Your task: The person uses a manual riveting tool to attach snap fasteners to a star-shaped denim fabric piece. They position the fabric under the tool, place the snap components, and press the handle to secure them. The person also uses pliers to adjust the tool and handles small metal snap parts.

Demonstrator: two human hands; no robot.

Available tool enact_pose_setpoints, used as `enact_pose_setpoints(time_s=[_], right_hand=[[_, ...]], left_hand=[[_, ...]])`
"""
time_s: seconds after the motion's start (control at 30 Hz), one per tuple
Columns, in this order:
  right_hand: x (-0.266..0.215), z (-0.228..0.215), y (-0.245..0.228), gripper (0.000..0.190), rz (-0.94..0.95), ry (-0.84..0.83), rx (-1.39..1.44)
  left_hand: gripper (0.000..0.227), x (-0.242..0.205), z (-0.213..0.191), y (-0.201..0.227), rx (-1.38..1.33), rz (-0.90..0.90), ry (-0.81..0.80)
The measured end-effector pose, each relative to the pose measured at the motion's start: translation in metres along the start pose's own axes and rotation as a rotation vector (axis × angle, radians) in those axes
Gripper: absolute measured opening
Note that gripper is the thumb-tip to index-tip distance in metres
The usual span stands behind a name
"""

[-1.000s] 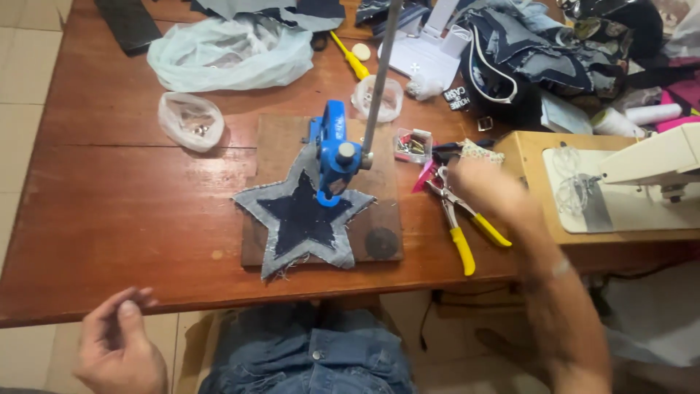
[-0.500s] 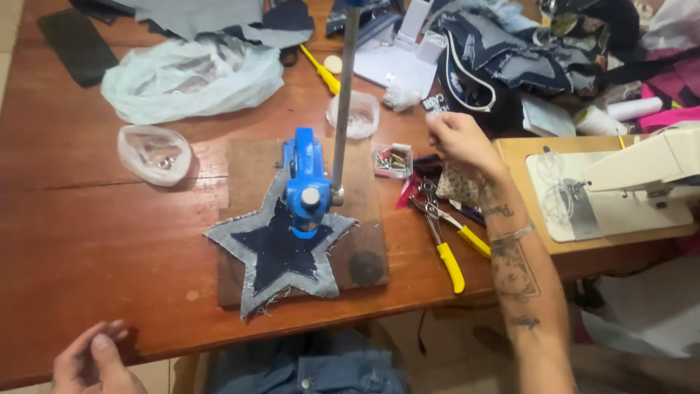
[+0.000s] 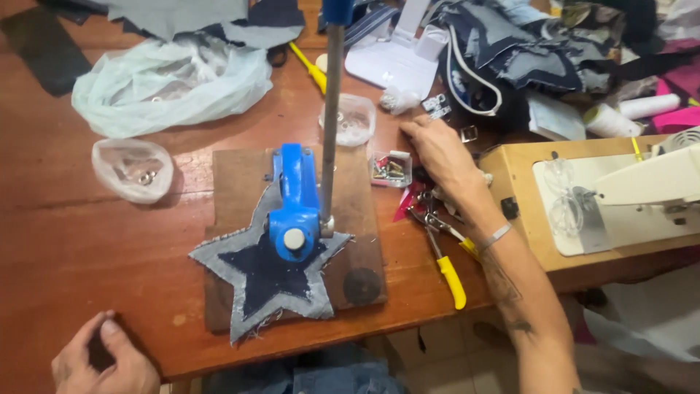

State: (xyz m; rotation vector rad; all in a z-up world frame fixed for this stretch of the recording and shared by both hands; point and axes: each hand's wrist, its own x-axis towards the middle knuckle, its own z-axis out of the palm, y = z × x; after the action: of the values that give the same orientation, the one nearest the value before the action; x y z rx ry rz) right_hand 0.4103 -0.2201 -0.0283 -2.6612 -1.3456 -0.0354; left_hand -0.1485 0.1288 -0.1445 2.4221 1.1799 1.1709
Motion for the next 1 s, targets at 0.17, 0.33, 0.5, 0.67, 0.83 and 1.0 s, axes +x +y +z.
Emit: enact_pose_setpoints(time_s=[0.17, 0.33, 0.5, 0.67, 0.83, 1.0], right_hand=[[-0.006, -0.023, -0.019, 0.050, 0.050, 0.035, 0.062], [-0.017, -0.084, -0.050, 0.026, 0.112, 0.097, 0.004], [-0.014, -0.076, -0.071, 0.017, 0.150, -0.332, -0.043], [-0.011, -0.034, -0.058, 0.025, 0.175, -0.286, -0.100], [-0.009, -0.044, -0.065, 0.032, 0.287, -0.369, -0.151], [-0.006, -0.059, -0.073, 0.017, 0.504, -0.268, 0.265]], left_hand=[[0.024, 0.002, -0.005, 0.008, 0.047, -0.014, -0.030], [0.022, 0.003, -0.002, 0.008, 0.033, -0.049, -0.021], [0.022, 0.002, -0.008, 0.008, 0.059, 0.017, -0.025], [0.022, 0.012, -0.018, 0.035, 0.058, -0.007, -0.019], [0.024, 0.013, -0.015, 0.040, -0.037, -0.037, -0.007], [0.017, 0.015, -0.016, 0.034, -0.018, 0.061, 0.024]])
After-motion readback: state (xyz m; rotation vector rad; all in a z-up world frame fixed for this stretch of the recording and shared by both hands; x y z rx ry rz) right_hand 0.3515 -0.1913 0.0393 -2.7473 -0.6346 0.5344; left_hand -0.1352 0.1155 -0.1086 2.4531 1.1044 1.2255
